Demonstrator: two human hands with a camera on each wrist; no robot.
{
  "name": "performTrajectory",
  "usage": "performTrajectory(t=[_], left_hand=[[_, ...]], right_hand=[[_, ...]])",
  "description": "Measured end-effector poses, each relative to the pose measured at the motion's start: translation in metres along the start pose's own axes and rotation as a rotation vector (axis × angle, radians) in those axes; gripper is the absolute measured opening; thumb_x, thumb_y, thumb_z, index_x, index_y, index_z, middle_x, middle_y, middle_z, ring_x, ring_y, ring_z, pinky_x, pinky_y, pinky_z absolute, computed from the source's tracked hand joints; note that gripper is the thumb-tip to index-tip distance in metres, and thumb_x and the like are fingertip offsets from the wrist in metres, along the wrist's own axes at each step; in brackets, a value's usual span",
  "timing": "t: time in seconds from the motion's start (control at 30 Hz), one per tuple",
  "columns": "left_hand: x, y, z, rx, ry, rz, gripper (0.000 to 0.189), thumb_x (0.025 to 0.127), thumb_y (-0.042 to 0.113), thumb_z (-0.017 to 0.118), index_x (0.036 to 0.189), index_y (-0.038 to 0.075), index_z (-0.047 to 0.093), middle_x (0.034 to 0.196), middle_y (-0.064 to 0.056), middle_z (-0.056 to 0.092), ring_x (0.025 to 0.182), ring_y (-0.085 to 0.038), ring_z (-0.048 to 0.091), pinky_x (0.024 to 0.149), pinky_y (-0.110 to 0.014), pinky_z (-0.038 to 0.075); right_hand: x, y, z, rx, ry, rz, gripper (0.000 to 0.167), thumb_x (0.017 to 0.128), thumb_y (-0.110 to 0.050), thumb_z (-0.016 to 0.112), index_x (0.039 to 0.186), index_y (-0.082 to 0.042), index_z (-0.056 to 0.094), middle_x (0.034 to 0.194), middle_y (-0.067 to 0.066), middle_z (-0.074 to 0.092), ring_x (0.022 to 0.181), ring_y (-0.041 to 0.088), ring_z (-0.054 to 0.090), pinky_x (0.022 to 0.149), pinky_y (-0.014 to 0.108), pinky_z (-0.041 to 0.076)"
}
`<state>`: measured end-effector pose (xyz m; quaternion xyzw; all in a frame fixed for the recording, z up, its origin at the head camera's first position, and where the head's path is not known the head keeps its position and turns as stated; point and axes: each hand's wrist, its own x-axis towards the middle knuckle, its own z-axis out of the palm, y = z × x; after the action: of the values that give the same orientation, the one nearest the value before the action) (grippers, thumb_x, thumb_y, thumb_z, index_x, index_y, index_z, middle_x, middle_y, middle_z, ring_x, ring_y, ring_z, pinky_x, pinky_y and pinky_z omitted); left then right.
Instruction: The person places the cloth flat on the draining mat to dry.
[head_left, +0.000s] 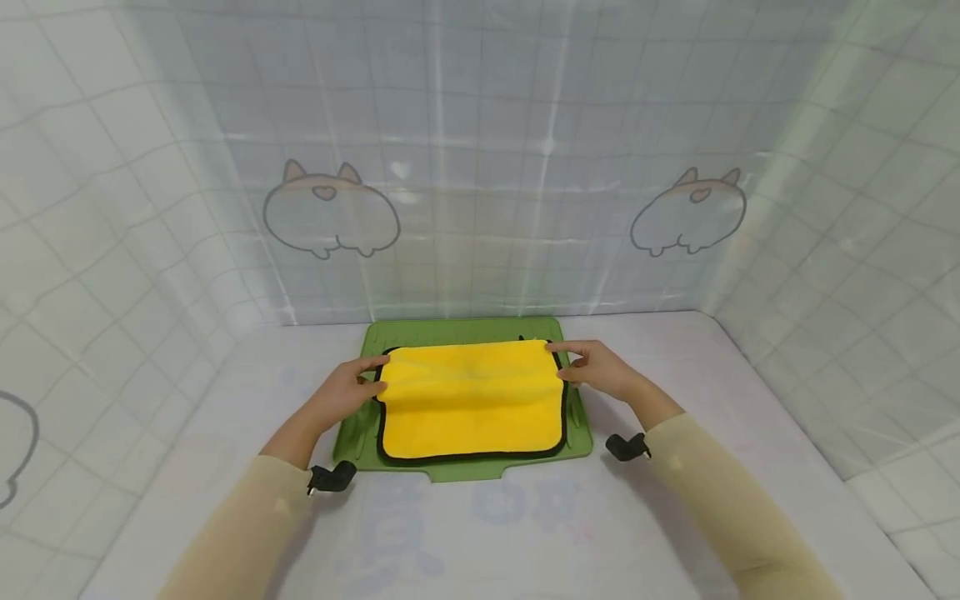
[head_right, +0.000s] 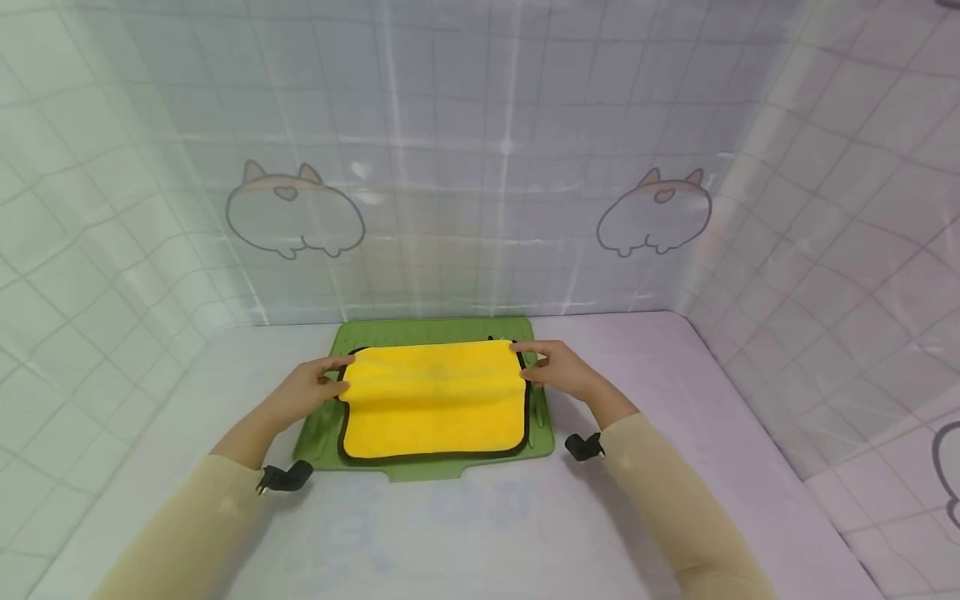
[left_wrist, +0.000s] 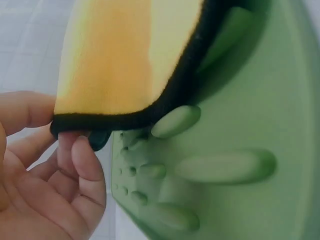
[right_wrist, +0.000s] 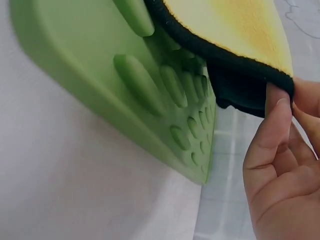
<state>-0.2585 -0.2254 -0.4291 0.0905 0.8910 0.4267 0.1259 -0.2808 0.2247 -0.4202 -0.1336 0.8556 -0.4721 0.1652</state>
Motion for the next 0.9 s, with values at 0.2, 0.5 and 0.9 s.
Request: performTrajectory(t=[0.2, 0.5, 0.9], left_hand=[[-0.011, 0.002, 0.001, 0.076, -0.097, -0.033, 0.054, 0.099, 0.022, 0.064, 0.148, 0.004, 0.048, 0.150, -0.025, 0.042, 0.133, -0.044, 0.045, 0.099, -0.052, 0.048], [-0.021, 0.004, 0.005, 0.126, -0.165, -0.051, 0.051, 0.094, 0.020, 0.071, 0.138, -0.002, 0.057, 0.140, -0.026, 0.051, 0.121, -0.039, 0.054, 0.094, -0.049, 0.050], [-0.004, 0.004, 0.006, 0.106, -0.137, -0.068, 0.048, 0.104, 0.028, 0.056, 0.145, 0.005, 0.050, 0.137, -0.025, 0.052, 0.109, -0.033, 0.059, 0.089, -0.048, 0.051]], right_hand=[[-0.009, 0.000, 0.000, -0.050, -0.094, 0.075, 0.048, 0.092, -0.013, 0.074, 0.138, -0.018, 0.062, 0.137, 0.012, 0.058, 0.077, 0.024, 0.061, 0.075, 0.039, 0.053], [-0.012, 0.000, 0.003, -0.105, -0.224, 0.105, 0.047, 0.090, -0.012, 0.076, 0.135, -0.016, 0.064, 0.138, 0.010, 0.058, 0.071, 0.018, 0.059, 0.073, 0.036, 0.055], [0.002, -0.006, -0.003, -0.110, -0.221, 0.026, 0.054, 0.098, -0.018, 0.067, 0.149, -0.013, 0.049, 0.145, 0.021, 0.050, 0.115, 0.029, 0.062, 0.090, 0.044, 0.055]])
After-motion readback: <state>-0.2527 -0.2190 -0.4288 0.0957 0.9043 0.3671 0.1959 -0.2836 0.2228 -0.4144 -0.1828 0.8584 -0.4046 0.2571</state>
